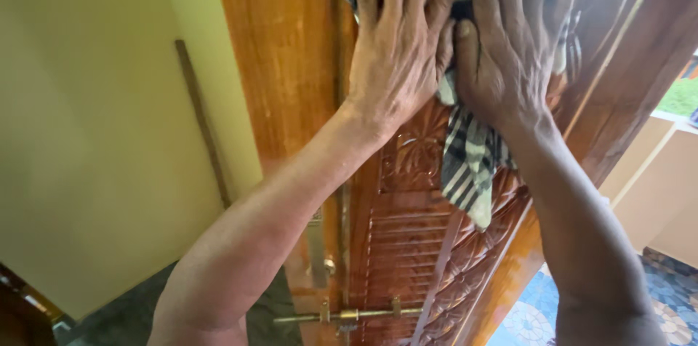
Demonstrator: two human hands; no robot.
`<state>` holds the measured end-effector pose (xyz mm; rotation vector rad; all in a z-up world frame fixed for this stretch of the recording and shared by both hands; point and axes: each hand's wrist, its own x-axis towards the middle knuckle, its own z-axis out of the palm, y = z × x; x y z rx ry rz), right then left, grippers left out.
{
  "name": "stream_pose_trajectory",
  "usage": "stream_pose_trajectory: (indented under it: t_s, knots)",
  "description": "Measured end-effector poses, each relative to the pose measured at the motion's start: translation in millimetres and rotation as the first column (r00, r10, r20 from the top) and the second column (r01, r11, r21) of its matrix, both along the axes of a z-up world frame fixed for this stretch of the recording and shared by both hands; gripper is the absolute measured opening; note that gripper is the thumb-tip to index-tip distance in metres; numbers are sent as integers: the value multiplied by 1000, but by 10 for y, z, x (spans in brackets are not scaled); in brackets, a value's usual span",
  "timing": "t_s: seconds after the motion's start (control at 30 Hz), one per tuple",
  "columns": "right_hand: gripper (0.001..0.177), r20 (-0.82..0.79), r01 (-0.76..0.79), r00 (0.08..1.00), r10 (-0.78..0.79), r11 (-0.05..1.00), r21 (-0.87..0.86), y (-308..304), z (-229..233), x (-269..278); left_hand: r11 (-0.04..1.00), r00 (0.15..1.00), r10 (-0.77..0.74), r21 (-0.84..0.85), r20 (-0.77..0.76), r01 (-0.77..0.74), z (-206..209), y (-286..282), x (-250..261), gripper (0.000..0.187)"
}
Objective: The person wipes the surface of a wooden door with a striped cloth. They repeatedly rub the door's carved panels and the door handle area, moving the cloth up and down and side to side across the surface.
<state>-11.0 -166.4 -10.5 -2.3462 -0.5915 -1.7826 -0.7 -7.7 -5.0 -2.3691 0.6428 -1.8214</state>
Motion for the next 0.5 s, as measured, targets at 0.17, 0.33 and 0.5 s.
stream_pose_trajectory:
  t_s: [0.17, 0.33, 0.5]
  knots:
    - [63, 40, 81, 996, -84, 994, 75, -203, -216, -10, 994, 1000, -11, 108, 14, 9, -25, -282, 64, 73]
    - [59, 32, -104, 994, 100, 986, 133, -438, -251, -35, 988, 998, -62, 144, 30, 57, 16, -550, 174, 77]
    - [53, 50, -109, 993, 104, 988, 113, -829, -165, 19, 985, 997, -78, 155, -21, 81, 109, -956, 316, 79]
